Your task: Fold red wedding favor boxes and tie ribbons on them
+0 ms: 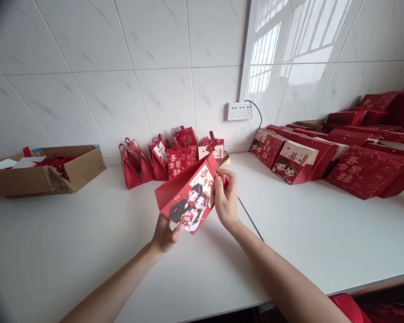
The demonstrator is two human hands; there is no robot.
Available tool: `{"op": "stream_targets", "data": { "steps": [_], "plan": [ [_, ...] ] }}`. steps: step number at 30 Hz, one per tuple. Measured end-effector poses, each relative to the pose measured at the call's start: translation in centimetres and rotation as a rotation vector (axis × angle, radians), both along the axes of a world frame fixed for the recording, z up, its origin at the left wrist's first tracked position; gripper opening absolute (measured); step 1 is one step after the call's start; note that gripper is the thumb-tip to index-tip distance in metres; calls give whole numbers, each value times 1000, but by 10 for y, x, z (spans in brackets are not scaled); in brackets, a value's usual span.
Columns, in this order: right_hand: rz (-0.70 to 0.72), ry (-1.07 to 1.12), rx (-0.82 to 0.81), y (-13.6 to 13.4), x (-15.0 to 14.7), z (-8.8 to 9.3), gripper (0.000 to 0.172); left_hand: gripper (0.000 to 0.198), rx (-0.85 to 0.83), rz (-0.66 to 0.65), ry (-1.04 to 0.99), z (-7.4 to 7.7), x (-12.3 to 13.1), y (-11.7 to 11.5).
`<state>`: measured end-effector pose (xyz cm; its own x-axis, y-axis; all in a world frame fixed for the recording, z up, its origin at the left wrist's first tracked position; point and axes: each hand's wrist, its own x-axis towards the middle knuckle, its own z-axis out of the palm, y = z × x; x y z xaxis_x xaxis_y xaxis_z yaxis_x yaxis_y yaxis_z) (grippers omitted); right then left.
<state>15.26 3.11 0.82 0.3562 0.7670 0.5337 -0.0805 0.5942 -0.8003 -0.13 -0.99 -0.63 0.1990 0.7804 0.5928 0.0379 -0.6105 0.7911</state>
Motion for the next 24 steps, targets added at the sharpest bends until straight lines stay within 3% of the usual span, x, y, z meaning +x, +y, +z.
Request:
{"op": "stream_targets", "data": {
  "steps": [4, 12, 18, 24],
  "plan": [
    [30, 14, -44, 0, 0, 2, 24, 46, -37, 5, -27, -2, -1, 1],
    [122, 33, -105, 0, -1, 2, 22, 58, -195, 23, -182, 1, -2, 3],
    [150, 18, -149, 1, 1, 2, 21, 51, -258, 55, -273, 3, -3, 9],
    [334, 252, -267, 2, -3, 2, 48, 49, -397, 85, -446, 2, -9, 19]
  ]
}}
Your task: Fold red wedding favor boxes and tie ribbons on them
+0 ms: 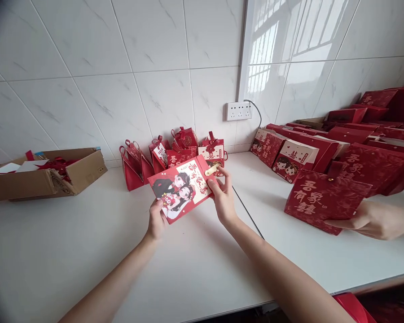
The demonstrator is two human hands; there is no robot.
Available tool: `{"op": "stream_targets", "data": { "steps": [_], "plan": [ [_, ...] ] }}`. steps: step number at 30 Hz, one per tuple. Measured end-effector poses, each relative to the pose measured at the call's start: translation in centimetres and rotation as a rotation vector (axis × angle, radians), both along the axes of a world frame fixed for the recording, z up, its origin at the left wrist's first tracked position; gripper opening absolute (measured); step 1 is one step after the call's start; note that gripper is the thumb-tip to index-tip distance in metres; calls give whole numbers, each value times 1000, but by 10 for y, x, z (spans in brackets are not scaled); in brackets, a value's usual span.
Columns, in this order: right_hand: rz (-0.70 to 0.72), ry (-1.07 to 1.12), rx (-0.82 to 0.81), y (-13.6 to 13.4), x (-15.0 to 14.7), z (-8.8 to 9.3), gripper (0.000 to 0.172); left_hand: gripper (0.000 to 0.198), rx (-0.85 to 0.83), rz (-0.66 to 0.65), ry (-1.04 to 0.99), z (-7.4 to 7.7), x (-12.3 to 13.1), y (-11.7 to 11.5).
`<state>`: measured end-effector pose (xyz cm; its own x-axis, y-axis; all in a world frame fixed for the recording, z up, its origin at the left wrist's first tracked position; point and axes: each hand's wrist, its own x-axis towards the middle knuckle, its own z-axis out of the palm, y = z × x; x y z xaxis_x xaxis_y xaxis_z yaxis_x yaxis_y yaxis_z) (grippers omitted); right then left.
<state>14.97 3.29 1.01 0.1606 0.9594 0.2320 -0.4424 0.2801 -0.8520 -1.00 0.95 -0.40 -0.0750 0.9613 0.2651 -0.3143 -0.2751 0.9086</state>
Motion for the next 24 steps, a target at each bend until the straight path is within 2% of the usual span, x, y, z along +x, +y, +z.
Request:
{"op": "stream_targets", "data": {
  "steps": [3, 7, 11, 18, 24],
  "plan": [
    [51, 69, -93, 3, -2, -1, 43, 46, -167, 39, -87, 13, -1, 1],
    [184, 129, -205, 4, -3, 1, 24, 42, -474, 8, -168, 32, -2, 0],
    [310, 182, -311, -1, -4, 7, 27, 47, -632, -100, -211, 33, -6, 3],
    [280, 435, -519, -2, 2, 15, 34, 30, -523, 42, -274, 21, -7, 9],
    [205, 459, -614, 8, 4, 9, 33, 46, -374, 19, -187, 26, -10, 4]
  ]
}}
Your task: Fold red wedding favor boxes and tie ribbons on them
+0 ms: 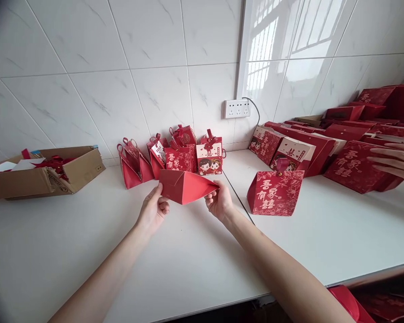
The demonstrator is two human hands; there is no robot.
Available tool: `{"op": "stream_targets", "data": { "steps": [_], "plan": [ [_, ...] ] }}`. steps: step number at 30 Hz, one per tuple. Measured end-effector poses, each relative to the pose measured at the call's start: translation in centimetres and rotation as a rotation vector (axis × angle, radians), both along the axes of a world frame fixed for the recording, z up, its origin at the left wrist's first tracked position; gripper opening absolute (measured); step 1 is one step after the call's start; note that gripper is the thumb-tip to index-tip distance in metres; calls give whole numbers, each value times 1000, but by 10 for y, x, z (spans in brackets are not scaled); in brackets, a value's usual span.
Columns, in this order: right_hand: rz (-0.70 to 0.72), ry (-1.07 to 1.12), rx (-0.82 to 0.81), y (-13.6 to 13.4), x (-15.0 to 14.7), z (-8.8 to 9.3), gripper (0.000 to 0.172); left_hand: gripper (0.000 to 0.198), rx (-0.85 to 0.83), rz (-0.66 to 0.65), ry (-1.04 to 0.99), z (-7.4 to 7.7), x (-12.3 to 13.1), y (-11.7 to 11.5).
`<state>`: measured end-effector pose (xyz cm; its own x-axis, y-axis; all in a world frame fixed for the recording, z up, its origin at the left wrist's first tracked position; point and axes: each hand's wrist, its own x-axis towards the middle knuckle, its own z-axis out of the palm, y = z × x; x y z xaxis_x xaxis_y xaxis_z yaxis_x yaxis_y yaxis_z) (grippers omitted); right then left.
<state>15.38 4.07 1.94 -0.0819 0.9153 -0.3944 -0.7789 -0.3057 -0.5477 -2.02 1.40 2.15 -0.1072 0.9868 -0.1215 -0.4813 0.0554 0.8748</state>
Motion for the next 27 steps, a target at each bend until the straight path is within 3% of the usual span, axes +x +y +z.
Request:
{"op": "stream_targets", "data": {
  "steps": [5, 10, 15, 18, 22, 27],
  "plan": [
    [14, -88, 0, 3, 0, -5, 30, 54, 79, -27, 65, 1, -1, -2],
    [-16, -219, 88, 4, 0, -8, 26, 48, 90, 5, 107, -2, -2, -1],
    [-89, -371, 283, 1, -2, -14, 21, 47, 48, 69, 116, -8, -5, 6],
    [-154, -509, 492, -3, -4, -18, 29, 47, 97, 136, 98, -13, -7, 10],
    [-238, -523, 648, -3, -8, -25, 41, 67, 463, 67, 238, -22, -8, 8],
    [-304, -384, 705, -1, -9, -26, 34, 95, 987, -11, 740, -28, -9, 0]
  ]
}}
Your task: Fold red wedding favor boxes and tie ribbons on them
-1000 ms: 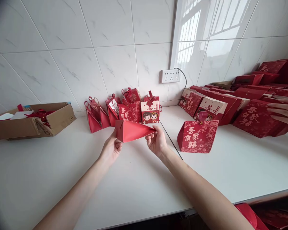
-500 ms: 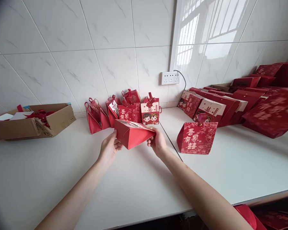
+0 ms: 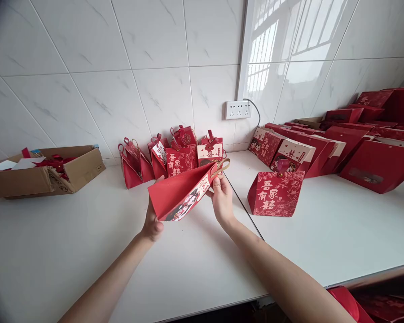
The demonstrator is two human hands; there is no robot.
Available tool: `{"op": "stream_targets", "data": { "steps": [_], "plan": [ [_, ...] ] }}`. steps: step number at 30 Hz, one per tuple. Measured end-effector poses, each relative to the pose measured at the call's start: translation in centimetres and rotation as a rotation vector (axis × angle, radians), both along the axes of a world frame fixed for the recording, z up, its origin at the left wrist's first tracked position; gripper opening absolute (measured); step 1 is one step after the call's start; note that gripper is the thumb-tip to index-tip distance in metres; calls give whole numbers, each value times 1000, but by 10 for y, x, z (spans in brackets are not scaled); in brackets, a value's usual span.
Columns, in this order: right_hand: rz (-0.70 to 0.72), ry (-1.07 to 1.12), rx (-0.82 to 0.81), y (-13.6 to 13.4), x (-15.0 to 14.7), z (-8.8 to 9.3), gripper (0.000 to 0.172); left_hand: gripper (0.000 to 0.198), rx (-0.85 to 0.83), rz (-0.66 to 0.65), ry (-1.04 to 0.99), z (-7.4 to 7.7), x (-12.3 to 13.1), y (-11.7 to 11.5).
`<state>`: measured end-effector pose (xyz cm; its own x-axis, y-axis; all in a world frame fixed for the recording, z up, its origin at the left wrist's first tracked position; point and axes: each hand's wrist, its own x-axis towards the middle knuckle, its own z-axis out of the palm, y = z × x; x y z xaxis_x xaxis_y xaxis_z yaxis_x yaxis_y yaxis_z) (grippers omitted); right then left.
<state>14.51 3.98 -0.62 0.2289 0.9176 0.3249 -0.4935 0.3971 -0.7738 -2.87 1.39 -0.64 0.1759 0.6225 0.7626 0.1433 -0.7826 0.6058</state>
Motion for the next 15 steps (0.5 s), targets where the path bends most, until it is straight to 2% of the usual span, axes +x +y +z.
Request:
{"op": "stream_targets", "data": {
  "steps": [3, 7, 15],
  "plan": [
    [-16, 41, 9, -1, 1, 2, 27, 92, 179, 105, 182, 4, -2, -1],
    [-51, 37, 9, -2, 2, 4, 16, 96, 322, 204, 241, 8, -6, 2],
    [-18, 32, 8, -4, 3, 7, 8, 99, 244, 218, 220, 1, -14, 5]
  ]
}}
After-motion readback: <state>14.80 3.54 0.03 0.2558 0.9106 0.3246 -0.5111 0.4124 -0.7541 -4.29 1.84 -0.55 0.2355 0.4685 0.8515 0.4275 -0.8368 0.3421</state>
